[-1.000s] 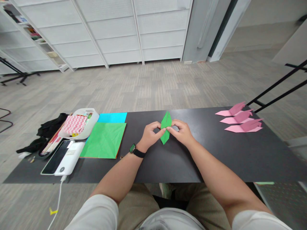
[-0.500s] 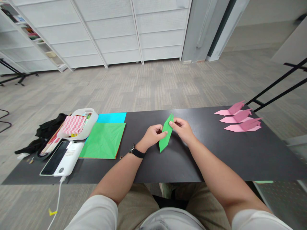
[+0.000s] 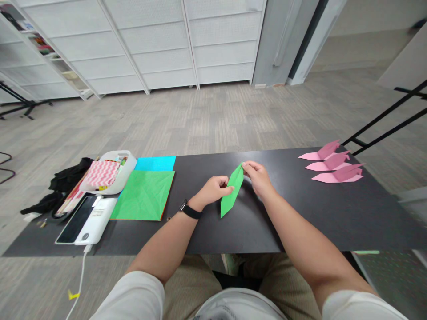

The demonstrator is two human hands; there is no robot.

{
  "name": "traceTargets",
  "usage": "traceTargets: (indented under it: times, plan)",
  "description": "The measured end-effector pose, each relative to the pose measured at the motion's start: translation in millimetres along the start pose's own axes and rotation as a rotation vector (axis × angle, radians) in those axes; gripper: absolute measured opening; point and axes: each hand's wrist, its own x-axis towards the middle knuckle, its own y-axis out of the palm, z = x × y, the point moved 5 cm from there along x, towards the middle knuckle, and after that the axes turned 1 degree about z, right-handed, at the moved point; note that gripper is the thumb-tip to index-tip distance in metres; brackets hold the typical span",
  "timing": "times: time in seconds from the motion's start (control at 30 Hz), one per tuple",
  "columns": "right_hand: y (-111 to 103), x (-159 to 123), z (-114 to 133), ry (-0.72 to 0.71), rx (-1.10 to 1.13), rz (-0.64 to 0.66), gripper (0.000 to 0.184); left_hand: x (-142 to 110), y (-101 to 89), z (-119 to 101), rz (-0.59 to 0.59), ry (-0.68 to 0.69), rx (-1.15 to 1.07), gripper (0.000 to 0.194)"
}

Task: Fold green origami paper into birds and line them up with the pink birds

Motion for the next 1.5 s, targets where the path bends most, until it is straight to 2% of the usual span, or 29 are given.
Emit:
traceTargets:
  times: [0.13,0.23,0.3,0.4,0.5,0.73,0.83,0.93,1.03,1.17,1.37,1.5]
  plan:
    - [-12.9,7.5,0.5,-0.013,0.007,-0.064,0.045,0.6,3.2,1.3,0.036,0.001,-0.007,0.041]
    - [-15.2,8.1,1.8,-0.001,0.036,-0.059,0.046,2.4,-0.6,3.9,-0.017,-0.004,-0.046,0.042]
    - [-7.8,4.7,0.6,0.051,0.056,0.018,0.047,4.2,-6.3,6.2,-0.088,0.012,-0.072,0.042]
    - [12.8,-4.3,-5.0,0.151,0.042,0.229,0.049,6.9,-16.2,10.1,-0.215,0.057,-0.104,0.044]
    - [25.0,-9.7,-10.7,0.159,-0.011,0.337,0.047,8.8,-21.8,14.2,-0.288,0.065,-0.127,0.047]
    - [15.8,-3.0,-20.9,0.144,-0.078,0.299,0.045,11.5,-16.8,17.3,-0.2,-0.006,-0.254,0.044]
    - [13.4,-1.6,-23.1,0.147,-0.126,0.295,0.043,12.1,-19.5,19.7,-0.242,-0.018,-0.255,0.049]
    - [11.7,-1.6,-23.2,0.12,-0.188,0.25,0.045,11.5,-24.3,20.9,-0.316,0.01,-0.165,0.048]
    - [10.1,-3.1,-19.6,0.063,-0.28,0.193,0.048,8.1,-27.7,17.5,-0.37,0.062,0.029,0.035]
    - [10.3,-7.4,-10.0,-0.032,-0.462,0.183,0.042,2.3,-26.5,8.1,-0.373,0.105,0.321,0.014]
    - [15.0,-12.5,-3.7,-0.209,-0.766,0.304,0.026,-0.2,-22.3,1.3,-0.319,0.13,0.515,0.004]
    - [18.6,-12.5,-7.5,-0.276,-0.948,0.382,0.018,1.2,-19.7,5.5,-0.262,0.094,0.647,0.008]
